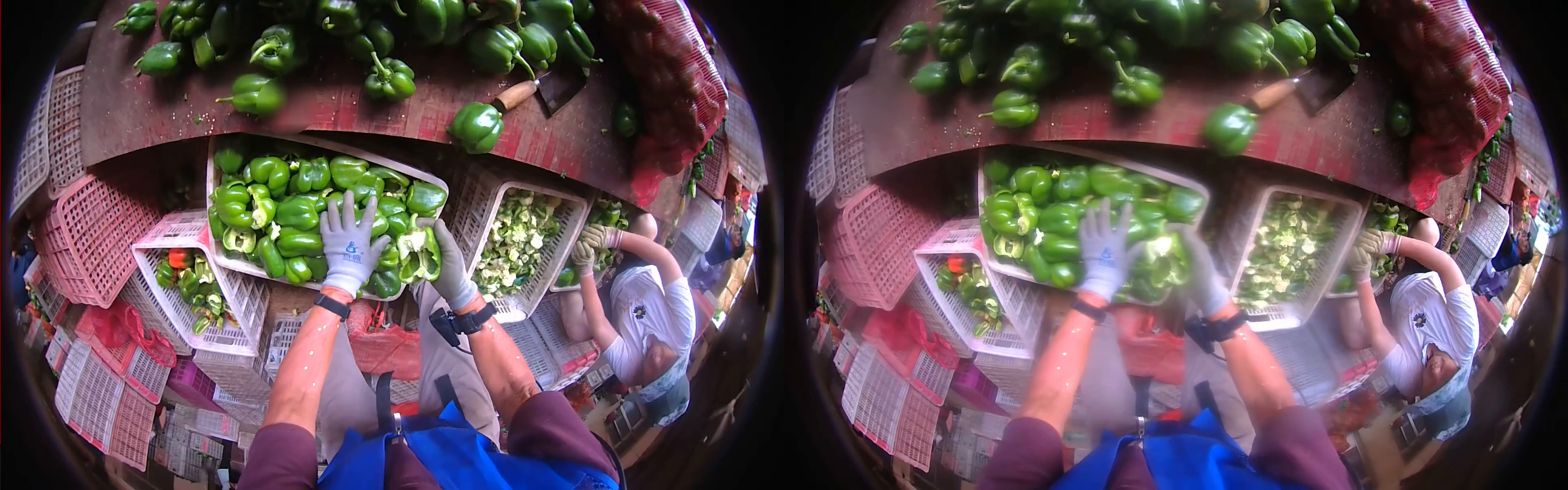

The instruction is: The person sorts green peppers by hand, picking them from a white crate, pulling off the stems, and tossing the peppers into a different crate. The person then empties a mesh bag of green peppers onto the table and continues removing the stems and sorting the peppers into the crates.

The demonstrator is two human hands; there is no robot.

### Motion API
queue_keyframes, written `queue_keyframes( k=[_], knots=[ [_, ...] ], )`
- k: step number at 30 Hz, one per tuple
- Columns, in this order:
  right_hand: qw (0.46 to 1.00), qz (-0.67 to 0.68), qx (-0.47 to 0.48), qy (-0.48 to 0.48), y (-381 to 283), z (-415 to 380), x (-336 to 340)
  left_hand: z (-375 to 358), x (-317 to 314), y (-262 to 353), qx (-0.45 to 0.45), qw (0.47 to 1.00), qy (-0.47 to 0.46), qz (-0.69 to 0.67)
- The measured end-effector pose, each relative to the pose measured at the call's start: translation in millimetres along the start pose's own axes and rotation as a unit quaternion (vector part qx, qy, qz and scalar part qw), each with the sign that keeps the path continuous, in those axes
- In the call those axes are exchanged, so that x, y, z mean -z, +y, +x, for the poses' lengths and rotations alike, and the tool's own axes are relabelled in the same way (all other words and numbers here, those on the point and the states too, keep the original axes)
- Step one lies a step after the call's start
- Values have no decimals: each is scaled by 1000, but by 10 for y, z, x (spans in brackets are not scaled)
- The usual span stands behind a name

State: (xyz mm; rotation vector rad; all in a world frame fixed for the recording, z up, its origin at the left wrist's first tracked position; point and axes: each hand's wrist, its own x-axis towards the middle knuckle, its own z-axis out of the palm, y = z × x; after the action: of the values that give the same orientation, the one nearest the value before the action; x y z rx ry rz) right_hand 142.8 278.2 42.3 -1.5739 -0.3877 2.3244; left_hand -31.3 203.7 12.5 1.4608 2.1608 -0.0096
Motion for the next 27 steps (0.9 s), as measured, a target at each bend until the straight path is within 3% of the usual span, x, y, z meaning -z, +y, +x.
queue_keyframes(
  k=[2,6,7,10,14,16,19,22,23,24,25,26,27],
  knots=[
    [997,-75,14,-13,-19,25,-18,-49,156,-7,15,998,33,-43],
    [984,-170,37,-29,39,16,-64,-255,566,18,-82,962,-7,-259],
    [981,-187,46,-32,99,18,-82,-253,654,78,-120,959,-13,-255],
    [977,-196,80,-9,52,-179,-423,-254,688,96,-64,966,-153,-200],
    [933,-328,140,46,727,42,-272,-389,181,51,-29,959,1,-283],
    [949,-276,89,122,748,-2,-362,-401,141,153,47,927,1,-373],
    [955,-255,85,126,680,-131,-403,-479,94,188,103,889,-21,-446],
    [930,-320,63,168,596,-369,-518,-591,119,286,168,804,-11,-570],
    [925,-323,99,174,638,-395,-529,-640,39,258,188,751,-3,-633],
    [937,-309,17,160,373,-532,-656,-638,134,223,258,740,-26,-621],
    [916,-361,126,121,467,-599,-667,-716,45,174,322,566,-14,-759],
    [899,-384,178,111,506,-599,-687,-745,-21,145,326,621,-7,-713],
    [901,-385,171,106,508,-579,-658,-750,132,151,240,699,5,-674]
  ],
)
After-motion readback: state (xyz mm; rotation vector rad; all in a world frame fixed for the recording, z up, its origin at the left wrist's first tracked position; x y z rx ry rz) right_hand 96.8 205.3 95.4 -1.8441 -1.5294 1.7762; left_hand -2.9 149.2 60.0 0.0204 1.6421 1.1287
